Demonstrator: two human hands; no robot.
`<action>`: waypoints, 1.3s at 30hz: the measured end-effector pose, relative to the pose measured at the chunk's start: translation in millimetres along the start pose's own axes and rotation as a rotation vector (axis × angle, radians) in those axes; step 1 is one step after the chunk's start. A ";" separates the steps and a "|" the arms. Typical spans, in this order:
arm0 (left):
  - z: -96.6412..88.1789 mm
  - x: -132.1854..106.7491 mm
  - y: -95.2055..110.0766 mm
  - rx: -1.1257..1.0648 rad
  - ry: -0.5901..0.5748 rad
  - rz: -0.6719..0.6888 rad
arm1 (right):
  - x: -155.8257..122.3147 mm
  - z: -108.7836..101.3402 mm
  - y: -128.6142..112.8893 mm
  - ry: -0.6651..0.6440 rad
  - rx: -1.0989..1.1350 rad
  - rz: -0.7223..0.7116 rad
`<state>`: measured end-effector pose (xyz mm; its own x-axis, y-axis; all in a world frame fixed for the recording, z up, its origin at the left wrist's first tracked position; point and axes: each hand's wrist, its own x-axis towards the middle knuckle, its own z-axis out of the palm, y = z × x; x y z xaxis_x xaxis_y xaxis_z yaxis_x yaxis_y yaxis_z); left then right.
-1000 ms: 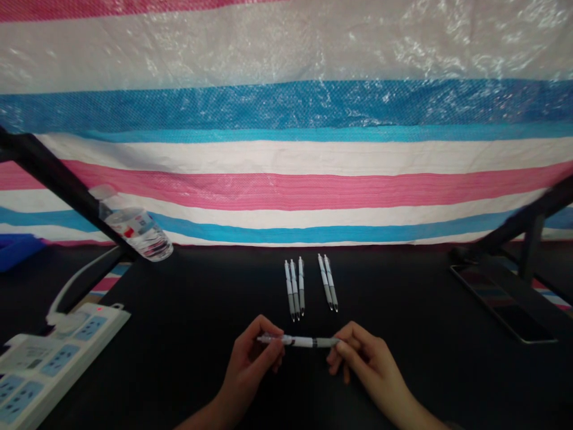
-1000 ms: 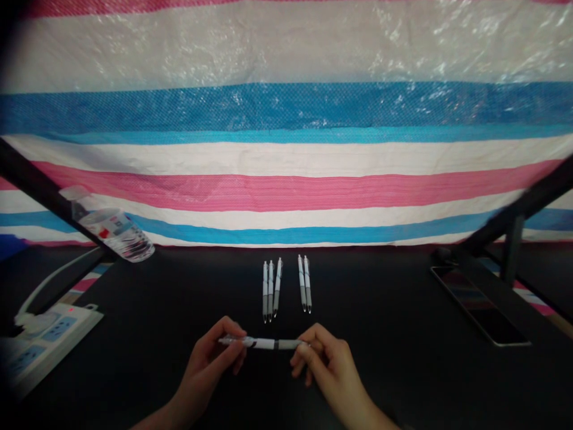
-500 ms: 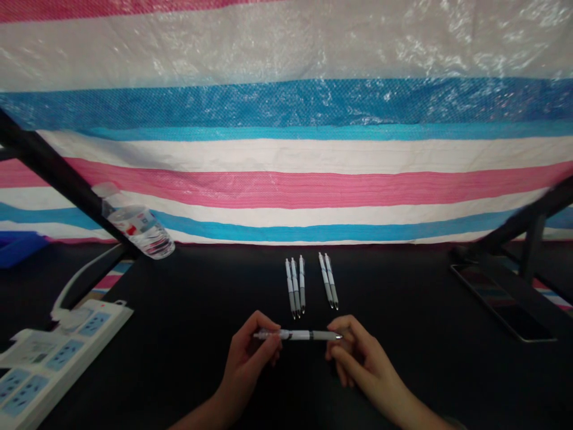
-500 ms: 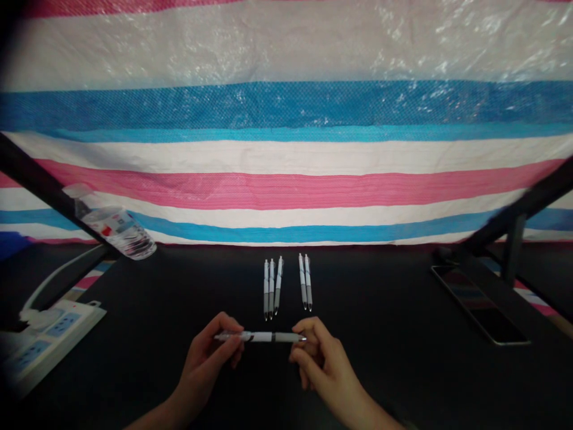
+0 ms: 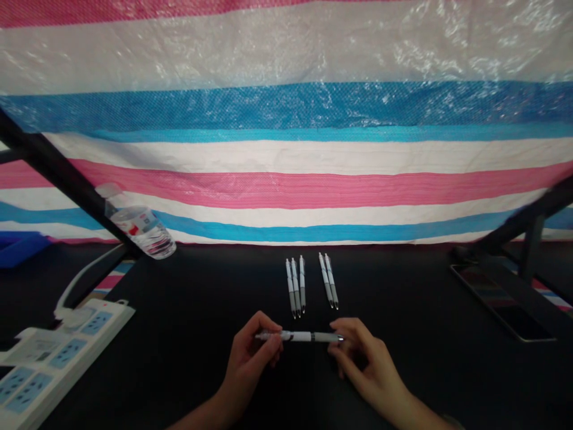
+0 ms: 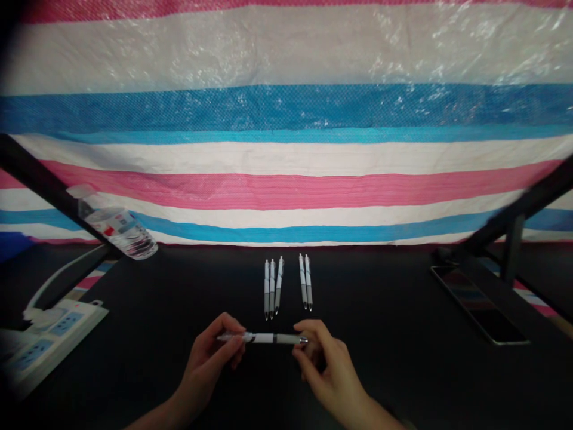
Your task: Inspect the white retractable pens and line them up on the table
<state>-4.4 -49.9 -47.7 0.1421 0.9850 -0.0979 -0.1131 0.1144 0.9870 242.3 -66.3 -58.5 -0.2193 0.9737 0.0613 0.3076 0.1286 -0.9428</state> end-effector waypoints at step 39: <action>6.4 0.4 9.0 0.048 -0.038 -0.019 | 5.6 -5.8 -17.9 -0.210 0.043 0.122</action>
<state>1.0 -49.3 -38.0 0.1807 0.9771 -0.1125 -0.0629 0.1257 0.9901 241.0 -62.1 -39.4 -0.3717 0.9208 -0.1185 0.3051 0.0005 -0.9523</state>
